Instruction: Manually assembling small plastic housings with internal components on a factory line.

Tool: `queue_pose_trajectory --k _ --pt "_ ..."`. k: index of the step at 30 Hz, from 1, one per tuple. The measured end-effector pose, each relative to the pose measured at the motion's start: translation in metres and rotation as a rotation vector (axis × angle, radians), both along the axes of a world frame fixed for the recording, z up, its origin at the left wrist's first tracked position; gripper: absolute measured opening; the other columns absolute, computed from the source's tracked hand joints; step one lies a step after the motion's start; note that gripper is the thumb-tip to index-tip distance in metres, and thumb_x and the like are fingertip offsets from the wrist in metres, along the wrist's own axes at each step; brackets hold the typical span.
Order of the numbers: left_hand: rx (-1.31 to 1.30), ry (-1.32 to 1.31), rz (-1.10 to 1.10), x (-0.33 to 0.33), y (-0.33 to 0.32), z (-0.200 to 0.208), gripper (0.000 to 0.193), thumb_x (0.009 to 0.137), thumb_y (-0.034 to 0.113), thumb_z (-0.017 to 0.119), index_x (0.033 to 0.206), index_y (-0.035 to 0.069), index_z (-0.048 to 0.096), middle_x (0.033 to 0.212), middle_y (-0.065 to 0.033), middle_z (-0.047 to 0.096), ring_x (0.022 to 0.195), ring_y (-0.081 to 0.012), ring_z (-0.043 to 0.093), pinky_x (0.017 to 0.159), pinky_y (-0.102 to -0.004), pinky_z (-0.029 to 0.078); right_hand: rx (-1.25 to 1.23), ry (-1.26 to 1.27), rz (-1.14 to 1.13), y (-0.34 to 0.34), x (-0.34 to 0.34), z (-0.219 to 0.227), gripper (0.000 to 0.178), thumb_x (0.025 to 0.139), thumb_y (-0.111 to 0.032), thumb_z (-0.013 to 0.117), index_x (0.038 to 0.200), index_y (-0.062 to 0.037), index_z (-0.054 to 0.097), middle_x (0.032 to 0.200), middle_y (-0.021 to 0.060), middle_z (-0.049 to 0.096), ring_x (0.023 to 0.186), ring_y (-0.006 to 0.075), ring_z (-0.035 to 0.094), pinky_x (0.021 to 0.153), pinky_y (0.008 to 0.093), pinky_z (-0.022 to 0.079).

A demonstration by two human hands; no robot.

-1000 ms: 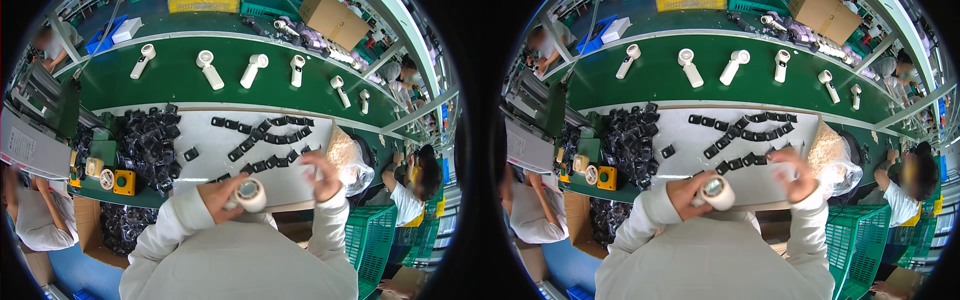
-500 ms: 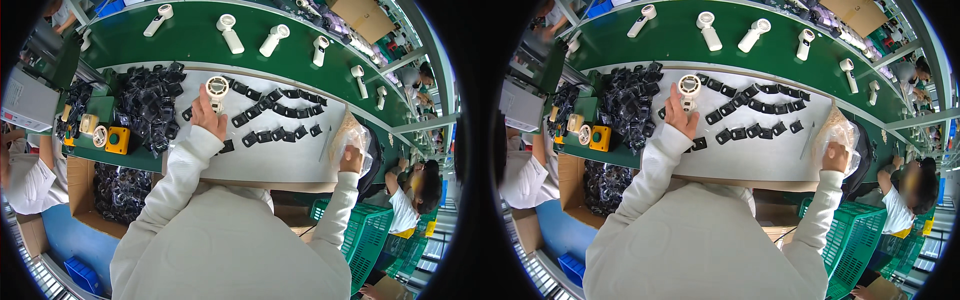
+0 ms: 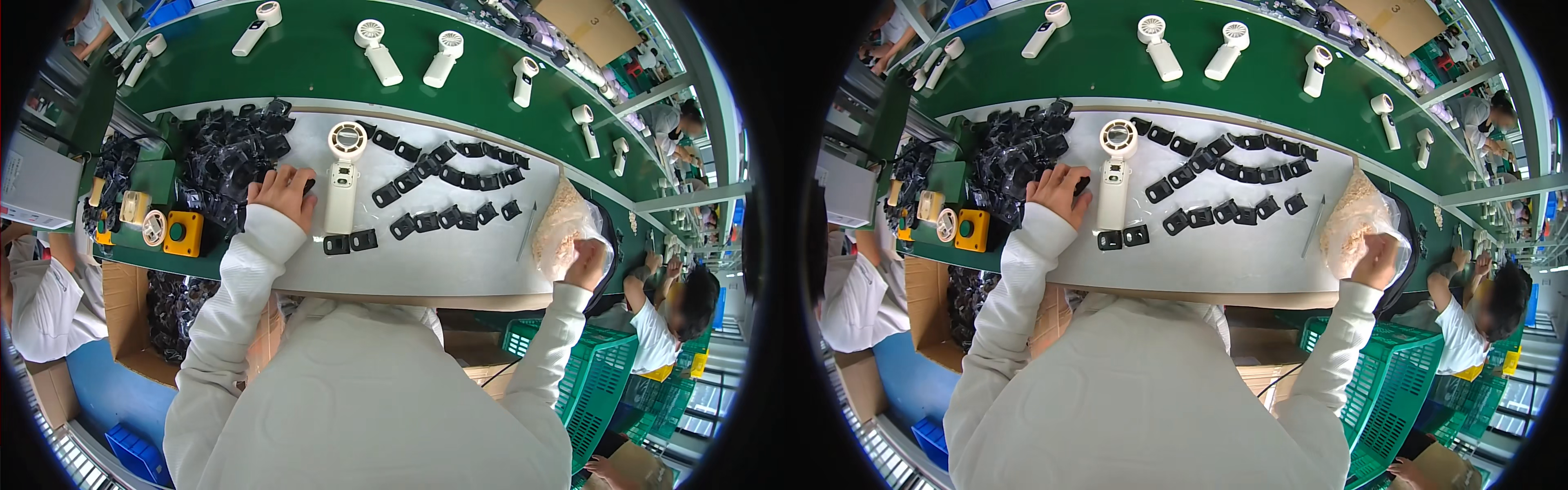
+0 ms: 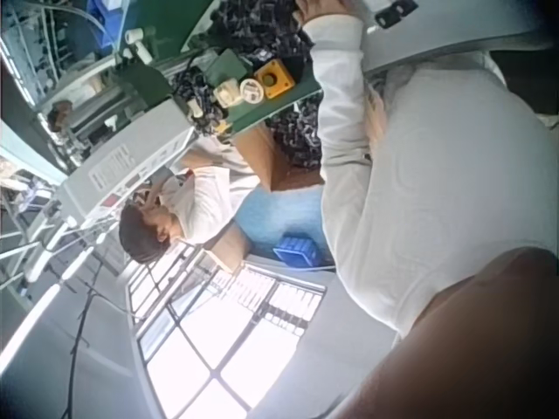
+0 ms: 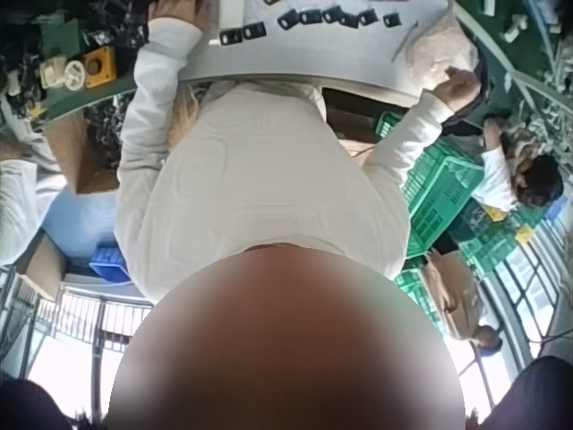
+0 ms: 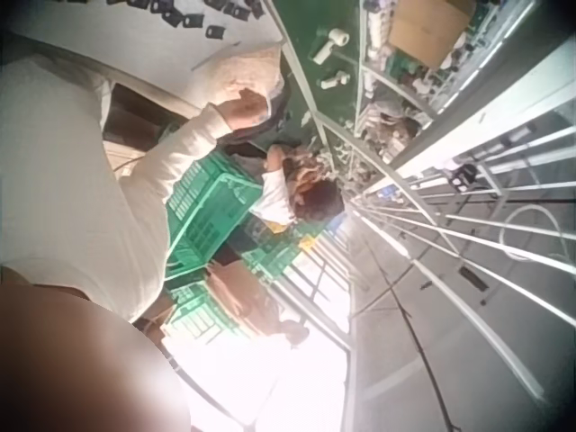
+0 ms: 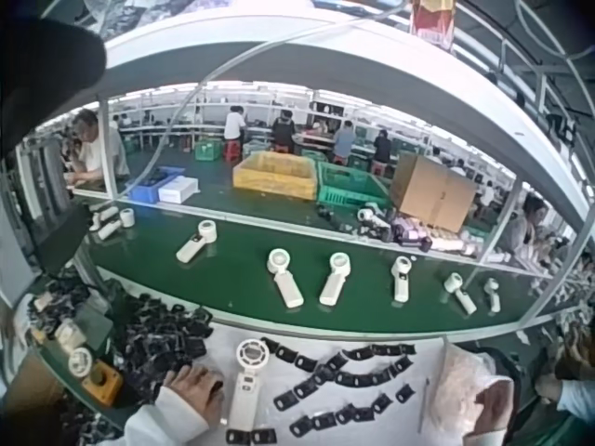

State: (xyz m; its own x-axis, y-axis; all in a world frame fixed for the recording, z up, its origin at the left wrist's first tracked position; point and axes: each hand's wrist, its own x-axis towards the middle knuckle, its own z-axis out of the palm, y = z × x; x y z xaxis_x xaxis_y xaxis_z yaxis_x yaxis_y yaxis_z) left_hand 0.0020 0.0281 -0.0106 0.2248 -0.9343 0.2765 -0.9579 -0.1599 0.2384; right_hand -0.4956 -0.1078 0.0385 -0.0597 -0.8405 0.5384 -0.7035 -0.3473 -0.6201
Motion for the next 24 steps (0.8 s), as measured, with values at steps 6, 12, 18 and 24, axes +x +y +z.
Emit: queue_pose_trajectory --k 6,12,18,24 --pt "0.007 0.022 -0.006 0.004 -0.006 0.000 0.031 0.078 0.007 0.064 0.107 0.017 0.057 0.101 -0.0076 0.054 0.083 -0.0257 0.056 0.075 -0.0365 0.047 0.179 -0.335 0.259 0.031 0.133 0.042 0.010 0.093 -0.008 0.056 0.102 -0.0041 0.059 0.081 0.0050 0.061 0.067 0.0137 0.056 0.063 0.0234 0.049" --pt "-0.009 0.045 -0.001 0.013 -0.012 -0.005 0.028 0.079 0.004 0.062 0.105 0.015 0.057 0.098 -0.0075 0.053 0.078 -0.0257 0.056 0.069 -0.0360 0.049 0.698 -0.518 0.917 0.041 0.279 0.004 0.012 0.090 0.003 0.056 0.101 -0.0014 0.059 0.080 0.0065 0.062 0.068 0.0134 0.059 0.064 0.0233 0.052" --pt "-0.210 0.014 0.039 0.016 -0.018 0.004 0.033 0.075 -0.002 0.060 0.105 0.012 0.058 0.090 -0.0085 0.056 0.077 -0.0255 0.054 0.069 -0.0335 0.047 0.649 -0.503 0.846 0.036 0.334 -0.019 0.008 0.090 0.002 0.053 0.091 -0.0015 0.061 0.071 0.0036 0.059 0.063 0.0108 0.058 0.058 0.0222 0.049" --pt "-0.383 0.368 -0.064 0.016 -0.019 0.022 0.038 0.076 -0.007 0.057 0.110 0.009 0.061 0.085 -0.0064 0.061 0.072 -0.0212 0.055 0.064 -0.0291 0.047 0.828 -0.559 0.836 0.040 0.339 -0.002 0.013 0.090 0.003 0.051 0.095 -0.0034 0.061 0.075 0.0035 0.059 0.059 0.0110 0.056 0.054 0.0226 0.049"
